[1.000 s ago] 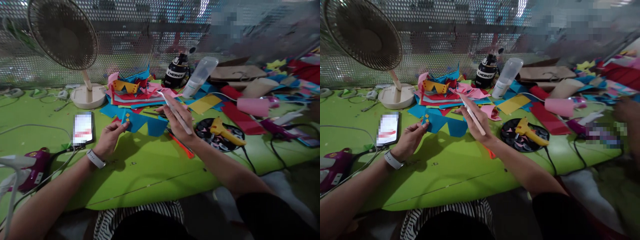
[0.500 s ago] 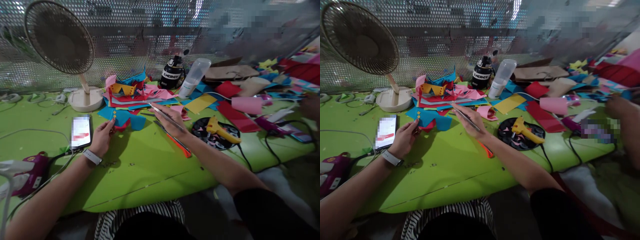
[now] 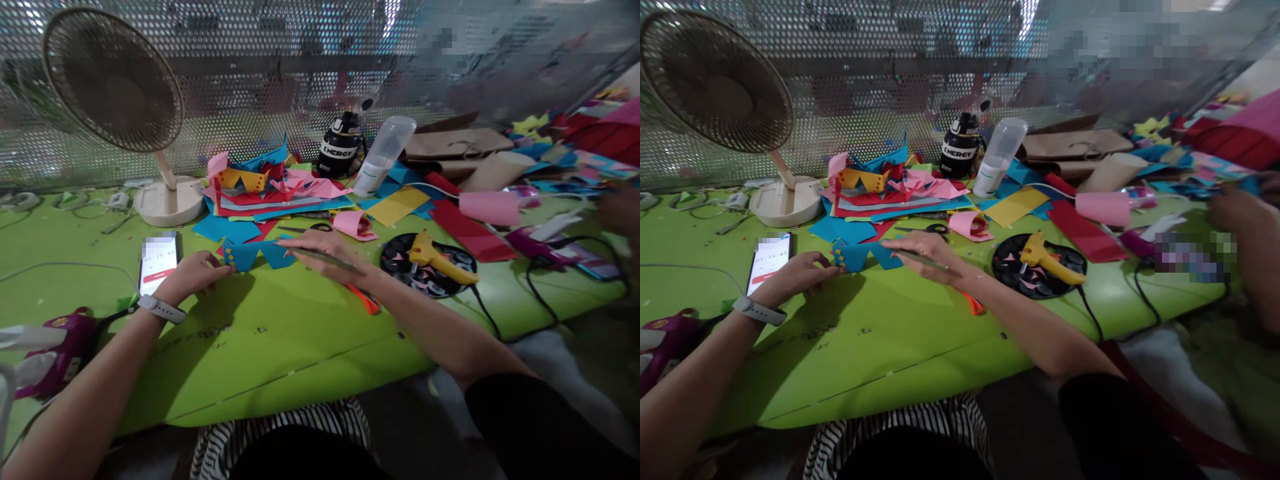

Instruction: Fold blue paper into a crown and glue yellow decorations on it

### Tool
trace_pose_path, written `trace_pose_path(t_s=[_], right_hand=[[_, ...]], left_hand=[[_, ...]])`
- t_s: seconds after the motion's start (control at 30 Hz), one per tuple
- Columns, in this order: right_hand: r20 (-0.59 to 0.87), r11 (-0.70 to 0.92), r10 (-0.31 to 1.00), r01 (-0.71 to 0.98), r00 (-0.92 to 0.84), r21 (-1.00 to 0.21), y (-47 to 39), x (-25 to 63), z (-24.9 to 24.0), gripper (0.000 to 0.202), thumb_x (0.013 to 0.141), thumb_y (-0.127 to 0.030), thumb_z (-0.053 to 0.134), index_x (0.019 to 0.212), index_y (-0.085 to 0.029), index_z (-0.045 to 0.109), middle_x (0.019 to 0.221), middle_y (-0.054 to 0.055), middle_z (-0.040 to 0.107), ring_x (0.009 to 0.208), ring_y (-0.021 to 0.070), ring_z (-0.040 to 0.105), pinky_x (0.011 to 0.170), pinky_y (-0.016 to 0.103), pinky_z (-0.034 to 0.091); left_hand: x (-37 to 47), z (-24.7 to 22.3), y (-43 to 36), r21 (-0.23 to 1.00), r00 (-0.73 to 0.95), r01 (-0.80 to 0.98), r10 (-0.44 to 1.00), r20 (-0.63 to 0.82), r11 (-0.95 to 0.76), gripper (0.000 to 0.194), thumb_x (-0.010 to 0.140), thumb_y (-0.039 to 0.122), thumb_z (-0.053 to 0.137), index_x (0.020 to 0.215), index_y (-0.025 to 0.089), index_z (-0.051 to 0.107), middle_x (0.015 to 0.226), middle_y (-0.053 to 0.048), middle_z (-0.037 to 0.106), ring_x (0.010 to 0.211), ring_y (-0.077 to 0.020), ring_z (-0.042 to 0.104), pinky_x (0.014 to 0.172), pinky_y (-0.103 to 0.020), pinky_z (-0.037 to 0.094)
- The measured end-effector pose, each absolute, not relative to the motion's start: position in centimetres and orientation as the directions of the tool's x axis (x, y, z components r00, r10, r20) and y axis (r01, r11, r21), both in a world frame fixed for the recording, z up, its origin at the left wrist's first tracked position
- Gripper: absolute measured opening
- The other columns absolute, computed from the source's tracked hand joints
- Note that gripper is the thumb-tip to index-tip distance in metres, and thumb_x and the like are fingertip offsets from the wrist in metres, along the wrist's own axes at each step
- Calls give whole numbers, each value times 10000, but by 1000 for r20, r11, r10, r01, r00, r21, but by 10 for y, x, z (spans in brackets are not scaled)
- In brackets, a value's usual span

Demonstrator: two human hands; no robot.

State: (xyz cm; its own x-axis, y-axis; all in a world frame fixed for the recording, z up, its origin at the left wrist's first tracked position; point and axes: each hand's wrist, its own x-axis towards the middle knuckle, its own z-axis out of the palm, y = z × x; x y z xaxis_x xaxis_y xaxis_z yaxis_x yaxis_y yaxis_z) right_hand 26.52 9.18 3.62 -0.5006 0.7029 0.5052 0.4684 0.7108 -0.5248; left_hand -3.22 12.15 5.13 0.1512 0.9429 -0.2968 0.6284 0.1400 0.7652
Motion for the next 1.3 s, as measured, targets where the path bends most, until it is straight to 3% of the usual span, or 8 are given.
trace_pose_path(t_s=[0.23,0.37,0.47,0.63,0.8,1.0,1.17,1.3], right_hand=[[273,900,427,376,-862,-221,85,250,27,283,969,-143,489,1138,-219,703,1024,49,754,944,152,652,842,309,515],[180,901,431,411,-884,-140,84,244,26,392,930,-49,489,1224,-242,661,1124,45,734,977,150,655,851,310,515],[143,882,470,458,-871,-110,82,243,27,518,874,5,514,1307,-265,602,1177,30,718,969,151,655,821,299,523],[214,833,554,535,-805,-143,74,266,36,386,911,-90,529,1250,-226,654,1113,53,741,977,163,672,846,308,523],[196,616,787,761,-585,-204,59,315,52,325,966,-229,475,1228,-212,668,1176,78,717,1053,206,662,879,341,504],[88,381,925,889,-371,-255,44,331,43,292,934,-417,542,900,-173,700,856,75,726,780,217,652,665,307,446],[79,324,946,895,-315,-307,46,325,33,258,905,-416,560,867,-180,657,797,58,694,730,197,614,638,288,414],[123,280,959,904,-254,-322,41,336,38,250,927,-361,491,916,-184,667,899,85,719,798,212,639,697,305,439]], left_hand=[[-36,56,122,727,146,686,985,-89,-36,366,672,483,766,521,213,570,411,-7,548,348,-159,506,375,-240,330],[-26,52,118,778,132,597,981,143,-194,295,720,450,713,599,212,588,467,13,566,386,-131,501,406,-229,334],[-16,51,115,806,149,537,969,198,-247,259,732,434,699,657,208,598,497,12,580,417,-131,512,414,-228,350],[-6,55,110,843,184,475,965,186,-253,266,757,442,674,729,190,591,550,17,583,427,-121,521,407,-225,394],[-4,56,112,861,240,458,964,119,-220,284,749,444,684,745,179,581,584,22,591,435,-115,537,409,-224,430],[15,58,114,905,219,370,967,133,-208,219,753,341,683,864,170,604,607,22,612,520,-124,593,490,-223,470],[42,58,120,947,153,287,983,105,-146,190,776,233,659,941,165,592,662,18,625,566,-117,609,485,-201,436],[54,80,135,940,121,205,960,253,-274,109,807,167,622,910,163,589,701,15,629,607,-101,608,545,-194,460]])
